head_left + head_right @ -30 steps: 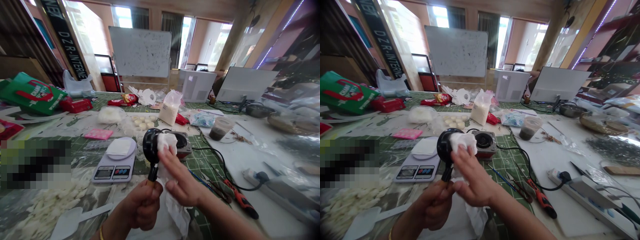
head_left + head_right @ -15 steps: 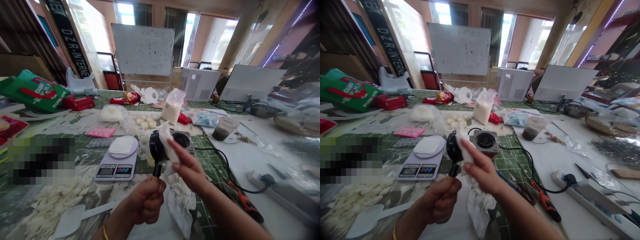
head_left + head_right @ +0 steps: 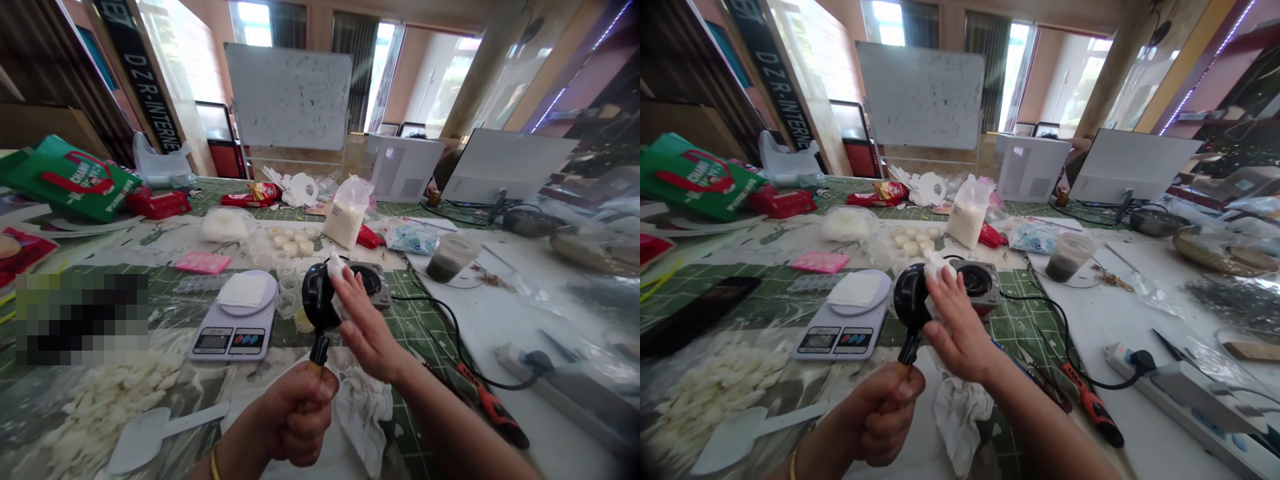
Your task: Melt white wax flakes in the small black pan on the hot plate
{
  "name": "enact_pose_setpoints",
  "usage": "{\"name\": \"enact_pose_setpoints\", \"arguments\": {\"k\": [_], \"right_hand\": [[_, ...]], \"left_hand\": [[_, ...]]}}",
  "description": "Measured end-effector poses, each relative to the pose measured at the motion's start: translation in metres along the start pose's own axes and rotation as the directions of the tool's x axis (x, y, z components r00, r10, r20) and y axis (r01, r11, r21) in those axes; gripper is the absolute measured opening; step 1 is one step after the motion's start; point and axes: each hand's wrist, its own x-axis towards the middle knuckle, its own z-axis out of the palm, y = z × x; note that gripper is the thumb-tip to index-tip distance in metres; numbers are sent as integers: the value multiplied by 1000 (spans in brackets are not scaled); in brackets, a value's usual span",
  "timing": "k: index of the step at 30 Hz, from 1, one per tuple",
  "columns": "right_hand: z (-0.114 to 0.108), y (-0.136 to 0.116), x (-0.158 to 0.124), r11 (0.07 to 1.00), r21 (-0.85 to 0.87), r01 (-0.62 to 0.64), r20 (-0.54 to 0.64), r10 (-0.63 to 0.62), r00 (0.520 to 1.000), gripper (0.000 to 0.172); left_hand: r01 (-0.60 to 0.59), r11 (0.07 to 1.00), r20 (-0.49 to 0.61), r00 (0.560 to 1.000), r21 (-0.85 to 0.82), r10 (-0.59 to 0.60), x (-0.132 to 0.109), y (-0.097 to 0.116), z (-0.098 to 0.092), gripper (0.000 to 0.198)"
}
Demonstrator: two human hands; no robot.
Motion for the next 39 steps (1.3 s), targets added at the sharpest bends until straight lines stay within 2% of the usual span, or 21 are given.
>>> {"name": "enact_pose_setpoints", "arguments": {"k": [2,6,7,9,11,12,15,17,18,20,23,25,28,30,32,34,36,39], "right_hand": [[6,-5,-6,983,-112,147,159,-128,979,67],[6,-9,8,921,-182,345,404,-250,880,73],[4,-8,15,910,-201,363,425,-252,869,72],[-2,-6,27,907,-253,337,402,-219,889,73],[-6,-6,30,911,-278,305,380,-188,906,75],[-6,-8,28,910,-269,317,398,-195,896,75],[-5,-13,12,884,-194,426,539,-267,799,71],[-6,-14,9,866,-192,462,578,-281,766,67],[-8,-13,11,861,-215,462,567,-275,776,65],[-14,-7,21,863,-274,424,501,-248,829,59],[-22,9,37,931,-284,230,303,-141,943,52],[-20,16,35,985,-164,61,158,-34,987,52],[-5,13,15,982,123,-145,40,141,989,61],[7,2,-2,925,299,-234,36,234,971,62],[16,-12,-14,821,470,-324,52,341,939,58],[21,-25,-18,656,656,-374,62,446,893,54],[19,-36,-17,444,802,-400,120,536,836,47],[4,-51,-14,173,867,-467,285,596,751,38]], "left_hand": [[14,1000,14,1000,14,-14,0,0,-3,20],[91,995,-4,996,27,-91,0,0,-8,30],[102,994,-24,995,30,-102,-1,0,-8,30],[101,994,-73,993,52,-97,-1,-1,-6,27],[111,990,-110,989,87,-101,-1,0,-4,26],[126,987,-123,986,99,-114,-1,0,-3,28],[212,968,-157,969,133,-191,1,2,-2,34],[235,960,-203,958,154,-202,4,2,-2,31],[232,958,-226,955,170,-192,5,1,-2,28],[205,954,-261,954,217,-146,7,-1,0,21],[176,938,-269,959,298,-95,7,-5,3,14],[159,931,-267,961,330,-69,6,-5,4,13],[159,909,-306,951,386,-37,6,-4,4,16],[198,867,-390,921,456,-5,8,-5,2,18],[251,800,-493,868,544,63,10,-7,0,19],[303,707,-565,809,639,163,12,-9,-2,18],[346,603,-588,765,719,263,13,-10,-3,19],[383,472,-582,705,794,406,14,-7,-2,23]]}}
